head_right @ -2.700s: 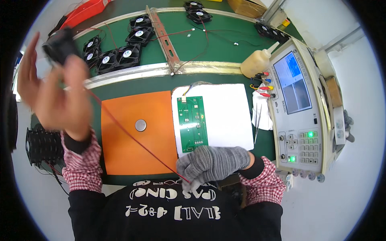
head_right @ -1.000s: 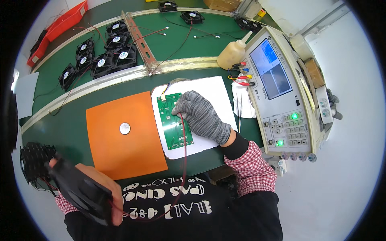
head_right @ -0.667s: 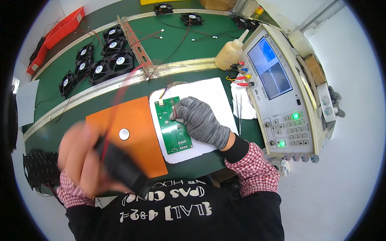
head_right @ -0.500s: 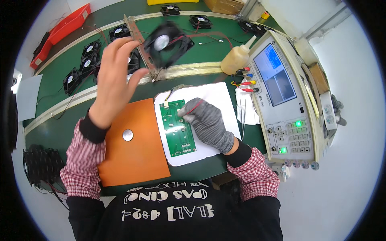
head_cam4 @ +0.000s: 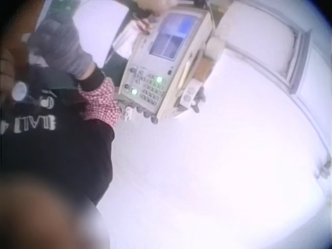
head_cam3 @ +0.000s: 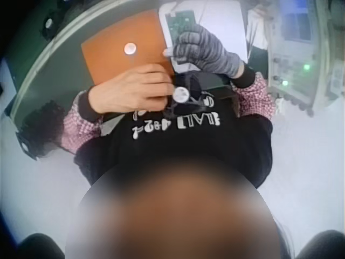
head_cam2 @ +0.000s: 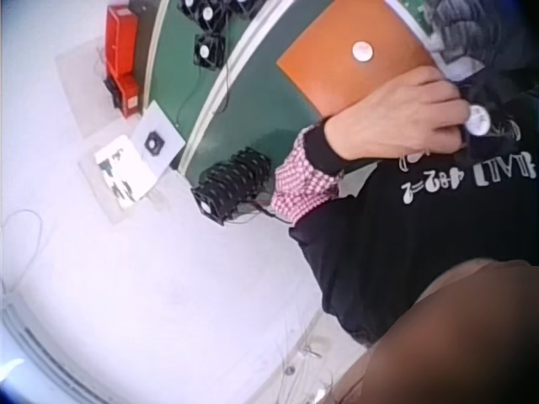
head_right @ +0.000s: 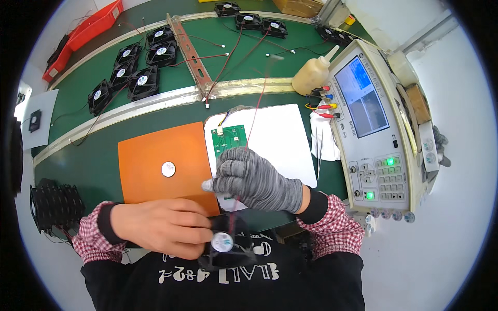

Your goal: The person tests a green circuit board by connecting it to a series of black cooling fans. They use a red probe wire to touch specific points on the board while holding the fans, then place the fans on the table. This process is repeated for multiple fans throughout the clip.

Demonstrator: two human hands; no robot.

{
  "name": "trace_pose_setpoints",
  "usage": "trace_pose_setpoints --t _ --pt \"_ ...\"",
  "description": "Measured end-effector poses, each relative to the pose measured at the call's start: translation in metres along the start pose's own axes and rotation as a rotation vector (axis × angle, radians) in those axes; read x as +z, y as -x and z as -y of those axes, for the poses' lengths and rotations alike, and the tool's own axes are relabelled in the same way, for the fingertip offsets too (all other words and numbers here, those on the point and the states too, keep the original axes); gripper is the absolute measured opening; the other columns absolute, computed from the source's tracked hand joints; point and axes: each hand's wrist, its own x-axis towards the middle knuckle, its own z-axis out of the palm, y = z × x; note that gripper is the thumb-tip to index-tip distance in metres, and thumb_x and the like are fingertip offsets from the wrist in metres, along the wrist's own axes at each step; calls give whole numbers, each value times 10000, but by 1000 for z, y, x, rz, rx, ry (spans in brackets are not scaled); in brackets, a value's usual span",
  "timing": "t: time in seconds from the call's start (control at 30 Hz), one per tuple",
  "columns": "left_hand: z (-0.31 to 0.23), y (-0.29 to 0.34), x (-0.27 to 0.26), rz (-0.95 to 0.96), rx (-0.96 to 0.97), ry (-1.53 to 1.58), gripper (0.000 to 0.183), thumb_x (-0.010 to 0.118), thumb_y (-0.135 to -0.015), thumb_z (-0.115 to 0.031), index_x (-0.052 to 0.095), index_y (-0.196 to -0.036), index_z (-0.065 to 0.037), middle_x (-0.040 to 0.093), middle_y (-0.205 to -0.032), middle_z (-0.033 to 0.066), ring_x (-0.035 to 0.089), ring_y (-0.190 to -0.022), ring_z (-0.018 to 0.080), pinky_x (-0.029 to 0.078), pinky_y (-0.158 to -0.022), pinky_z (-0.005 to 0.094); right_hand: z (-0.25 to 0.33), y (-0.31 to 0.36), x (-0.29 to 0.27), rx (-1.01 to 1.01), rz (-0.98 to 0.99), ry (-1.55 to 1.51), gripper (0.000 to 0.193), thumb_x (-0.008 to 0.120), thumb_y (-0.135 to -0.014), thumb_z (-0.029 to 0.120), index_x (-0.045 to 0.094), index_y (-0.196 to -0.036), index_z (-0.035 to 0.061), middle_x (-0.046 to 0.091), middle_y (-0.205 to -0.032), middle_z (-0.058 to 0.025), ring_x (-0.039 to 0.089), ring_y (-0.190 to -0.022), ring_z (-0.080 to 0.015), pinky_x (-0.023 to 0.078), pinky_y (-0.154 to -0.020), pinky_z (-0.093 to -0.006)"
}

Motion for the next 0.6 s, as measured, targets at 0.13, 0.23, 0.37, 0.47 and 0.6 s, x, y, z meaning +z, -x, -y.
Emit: trace_pose_setpoints --t 0.13,0.23,0.37,0.47,0.6 --pt "-6 41 -56 18 -487 -500 73 627 -700 -106 585 -758 -90 558 -910 68 545 -839 248 426 -722 394 -13 10 -14 251 -24 305 213 661 -763 125 672 -975 108 543 -930 -73 557 -925 -279 491 -831 -406" --pt "16 79 -79 -42 -761 -1076 147 616 -687 -73 559 -821 -58 472 -815 71 499 -772 252 371 -660 376 -25 15 -24 444 -27 521 174 683 -779 140 708 -933 64 533 -906 -79 545 -877 -274 490 -788 -372" --pt "5 73 -48 -115 -567 -775 143 622 -689 -75 549 -811 -55 538 -897 67 560 -844 241 436 -716 378 -29 14 -13 678 -246 -206 164 700 -801 43 721 -963 41 629 -849 -96 624 -840 -237 514 -791 -327" --pt "10 65 -30 -39 -489 -592 169 641 -687 -47 567 -839 -46 577 -998 102 605 -983 286 482 -848 416 -24 18 -6 752 -275 -273 155 689 -801 -2 715 -947 41 675 -896 -103 659 -873 -215 523 -815 -325" --pt "15 63 -11 -514 -858 -280 232 682 -732 -23 587 -943 -20 601 -1061 135 600 -1014 348 467 -912 408 -30 25 4 658 -293 -293 143 681 -810 -6 700 -945 40 683 -931 -101 665 -893 -215 527 -822 -329"
